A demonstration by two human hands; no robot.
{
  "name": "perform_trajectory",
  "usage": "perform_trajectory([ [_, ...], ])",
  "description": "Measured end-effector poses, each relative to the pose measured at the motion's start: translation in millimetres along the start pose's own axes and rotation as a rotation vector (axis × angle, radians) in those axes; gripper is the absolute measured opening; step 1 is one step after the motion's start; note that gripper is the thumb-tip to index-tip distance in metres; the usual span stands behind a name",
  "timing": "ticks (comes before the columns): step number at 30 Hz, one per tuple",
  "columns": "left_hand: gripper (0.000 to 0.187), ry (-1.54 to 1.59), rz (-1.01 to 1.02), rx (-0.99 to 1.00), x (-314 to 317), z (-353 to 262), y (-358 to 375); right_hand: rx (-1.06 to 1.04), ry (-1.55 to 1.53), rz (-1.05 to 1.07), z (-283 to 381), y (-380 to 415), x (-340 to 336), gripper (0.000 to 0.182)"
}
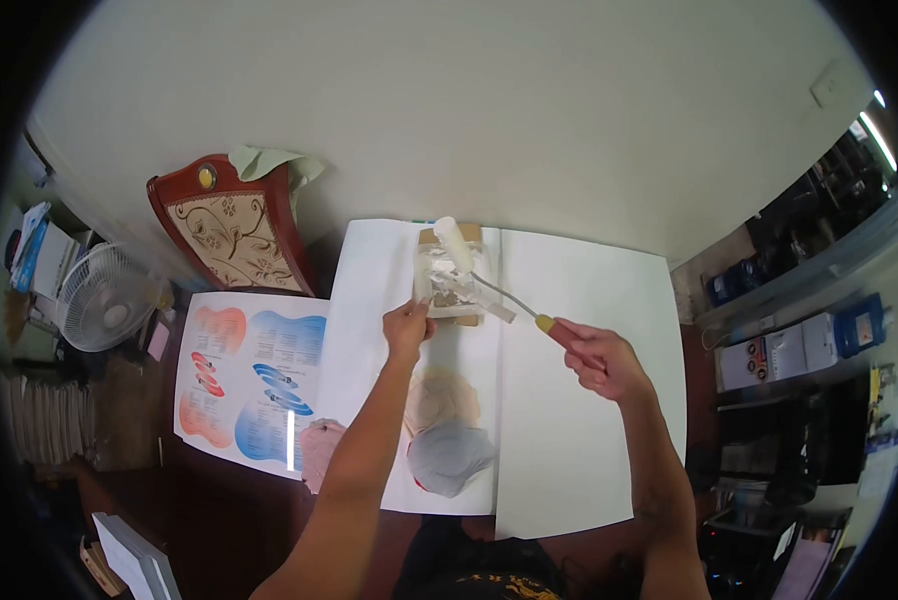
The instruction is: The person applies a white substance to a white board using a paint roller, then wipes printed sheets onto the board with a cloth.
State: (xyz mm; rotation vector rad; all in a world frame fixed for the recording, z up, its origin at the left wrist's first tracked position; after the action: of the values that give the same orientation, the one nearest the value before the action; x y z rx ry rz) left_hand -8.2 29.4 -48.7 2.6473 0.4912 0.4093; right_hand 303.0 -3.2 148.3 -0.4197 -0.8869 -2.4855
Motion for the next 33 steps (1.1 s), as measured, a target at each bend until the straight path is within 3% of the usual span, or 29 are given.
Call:
perform_trajectory([
  [4,0.051,-0.16,-0.145,-0.025,-14.1,-3.1,25.5,-0.14,-0.187,0.134,-24.0,40.8,-42.3,0.05],
  [7,0.026,-0.318,-0.178,0.284,-44.8,25.4,20.5,-0.244,-0.321,0.272,-40.3,82.8,-73.1,0.051],
  [10,0.014,-0.416,-0.153,0.607,-48.4,45.8,36.7,-0.318,-0.189,0.005,-53.1,128.5,-98.1,0.055],
  [12,0.014,-0.488,-0.167,0.535,-8.7,24.5,90.4,-0.363,-0.208,-0.115,-60.1,167.9,-129.9,0.058],
  [13,0.021,-0.531,-0.098,0.451,7.4,26.0,107.7,-0.376,-0.122,-0.206,-62.6,190.8,-149.7,0.058],
  [16,0.045,-0.957,0.065,0.8,68.2,43.4,155.4,-0.34,0.258,-0.549,-68.2,242.9,-184.3,0.057],
  [18,0.083,-1.062,0.265,0.671,112.9,63.0,181.3,-0.272,0.496,-0.699,-93.2,269.1,-232.3,0.052],
  [21,0.109,-1.34,0.345,0.625,183.1,91.0,208.6,-0.369,1.009,-0.79,-107.8,293.4,-264.1,0.05],
  [24,0.122,-1.542,0.362,0.504,220.7,123.6,201.7,-0.151,1.015,-0.763,-109.8,306.8,-280.9,0.05],
  [25,0.121,-1.591,0.366,0.504,229.1,130.4,200.3,-0.202,1.138,-0.737,-109.1,302.0,-292.7,0.05],
  [30,0.118,-1.698,0.374,0.551,230.7,148.8,196.2,-0.03,1.389,-0.699,-70.1,212.1,-349.2,0.053],
  [33,0.118,-1.693,0.377,0.524,234.1,148.4,195.8,-0.147,1.496,-0.592,-44.4,175.1,-376.6,0.054],
])
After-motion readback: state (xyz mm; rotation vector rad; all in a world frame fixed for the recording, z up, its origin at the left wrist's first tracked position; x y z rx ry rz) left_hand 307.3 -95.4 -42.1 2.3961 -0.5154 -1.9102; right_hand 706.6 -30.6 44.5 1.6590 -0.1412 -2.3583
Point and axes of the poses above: each hand's wrist, its own y-axis away from the middle knuckle, its own x-axis out of the palm, z = x × y, the point moved 3 cm from there along -y, towards the middle knuckle, and after that the axes turned 8 degrees about z, right-handed, at the moved point
